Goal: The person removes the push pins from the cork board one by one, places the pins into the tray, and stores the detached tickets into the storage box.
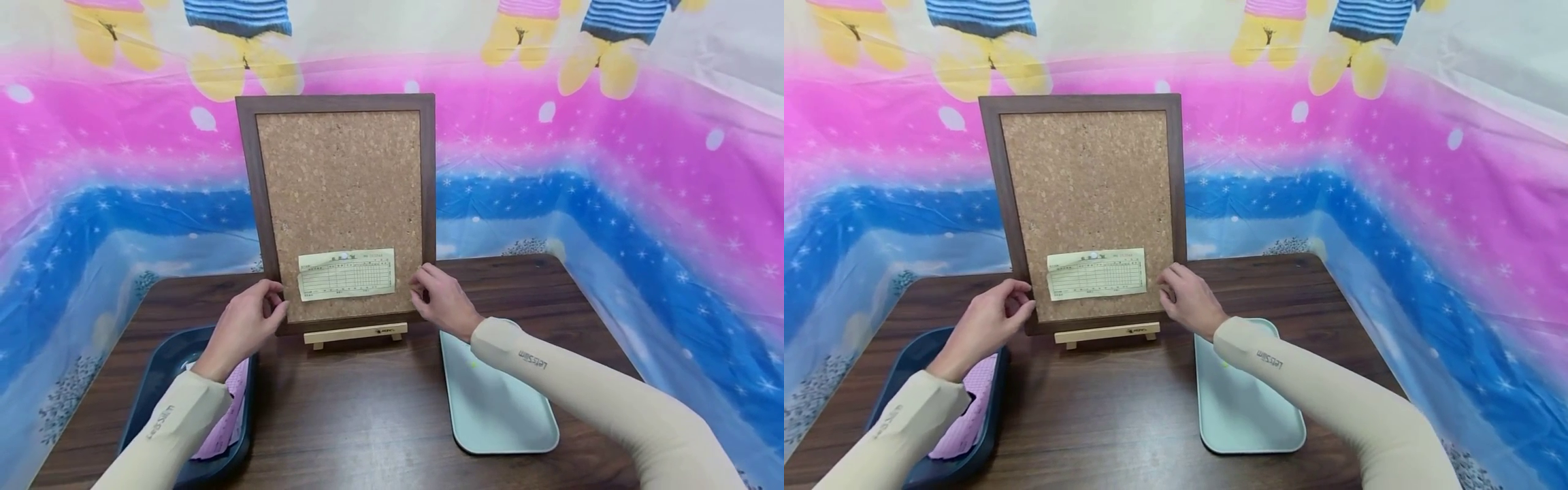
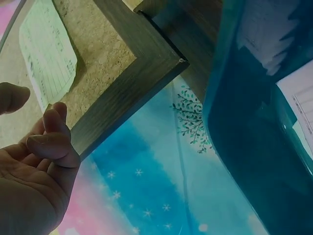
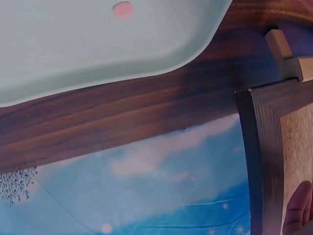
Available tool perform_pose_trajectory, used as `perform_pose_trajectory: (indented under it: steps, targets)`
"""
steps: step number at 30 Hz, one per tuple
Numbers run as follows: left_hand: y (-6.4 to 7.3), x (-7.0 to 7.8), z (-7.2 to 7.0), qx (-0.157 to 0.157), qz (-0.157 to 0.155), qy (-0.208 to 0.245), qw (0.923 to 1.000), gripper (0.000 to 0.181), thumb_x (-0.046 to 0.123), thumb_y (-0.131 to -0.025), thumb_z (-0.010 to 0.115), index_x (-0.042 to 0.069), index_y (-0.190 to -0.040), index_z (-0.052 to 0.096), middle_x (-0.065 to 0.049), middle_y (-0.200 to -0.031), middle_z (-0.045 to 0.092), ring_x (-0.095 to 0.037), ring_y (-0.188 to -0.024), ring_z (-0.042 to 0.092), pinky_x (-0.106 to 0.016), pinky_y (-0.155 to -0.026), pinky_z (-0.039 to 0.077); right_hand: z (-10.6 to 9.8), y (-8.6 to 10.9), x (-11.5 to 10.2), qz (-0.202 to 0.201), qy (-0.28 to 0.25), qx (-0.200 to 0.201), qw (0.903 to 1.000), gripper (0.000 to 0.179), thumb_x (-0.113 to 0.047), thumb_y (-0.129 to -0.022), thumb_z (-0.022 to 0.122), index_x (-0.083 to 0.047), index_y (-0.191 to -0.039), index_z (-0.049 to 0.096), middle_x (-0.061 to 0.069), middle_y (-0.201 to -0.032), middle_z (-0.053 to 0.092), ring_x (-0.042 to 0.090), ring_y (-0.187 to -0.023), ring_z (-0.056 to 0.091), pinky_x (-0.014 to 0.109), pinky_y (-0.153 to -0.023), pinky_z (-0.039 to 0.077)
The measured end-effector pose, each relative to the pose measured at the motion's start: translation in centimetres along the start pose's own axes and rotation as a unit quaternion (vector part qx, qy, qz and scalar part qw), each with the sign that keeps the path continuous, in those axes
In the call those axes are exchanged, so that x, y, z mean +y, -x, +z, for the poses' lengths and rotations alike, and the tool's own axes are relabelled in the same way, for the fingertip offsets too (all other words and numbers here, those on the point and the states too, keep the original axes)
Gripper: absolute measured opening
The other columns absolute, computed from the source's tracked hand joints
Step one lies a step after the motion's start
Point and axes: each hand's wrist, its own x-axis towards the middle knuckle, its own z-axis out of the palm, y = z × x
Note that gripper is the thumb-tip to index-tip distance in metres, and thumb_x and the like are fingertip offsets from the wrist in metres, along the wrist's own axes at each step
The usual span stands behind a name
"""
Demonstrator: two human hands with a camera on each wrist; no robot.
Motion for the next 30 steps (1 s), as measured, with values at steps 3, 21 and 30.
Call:
perform_pose_trajectory:
  steps: [3,21,30]
  targets:
    - [-0.3,-0.1,0.3,0.007,-0.001,-0.001,1.0,0.027,0.014,-0.09,0.062,-0.001,-0.112,0.057,-0.008,-0.087,0.059,-0.019,-0.067,0.051,-0.035,-0.06,0.043,0.4,-0.1,-0.2,0.007,0.008,-0.005,0.9999,0.011,-0.003,-0.084,0.064,-0.008,-0.094,0.062,-0.003,-0.09,0.052,0.011,-0.074,0.051,0.026,-0.064,0.045]
    - [-1.5,0.1,1.1,0.018,-0.031,0.021,0.9991,0.031,0.019,-0.092,0.061,0.0,-0.115,0.055,-0.01,-0.09,0.06,-0.021,-0.071,0.053,-0.039,-0.065,0.047,1.3,-1.9,-1.1,0.0,0.008,-0.003,1.0,0.014,-0.005,-0.085,0.065,-0.008,-0.098,0.062,-0.002,-0.094,0.055,0.009,-0.08,0.055,0.024,-0.069,0.047]
    - [-2.0,0.1,1.1,0.019,-0.024,0.022,0.9993,0.028,0.019,-0.093,0.06,0.001,-0.114,0.055,-0.01,-0.092,0.06,-0.021,-0.071,0.053,-0.039,-0.065,0.047,1.4,-2.9,-1.3,-0.012,0.007,0.003,0.9999,0.015,-0.005,-0.085,0.064,-0.007,-0.099,0.062,0.0,-0.094,0.056,0.008,-0.077,0.052,0.023,-0.066,0.045]
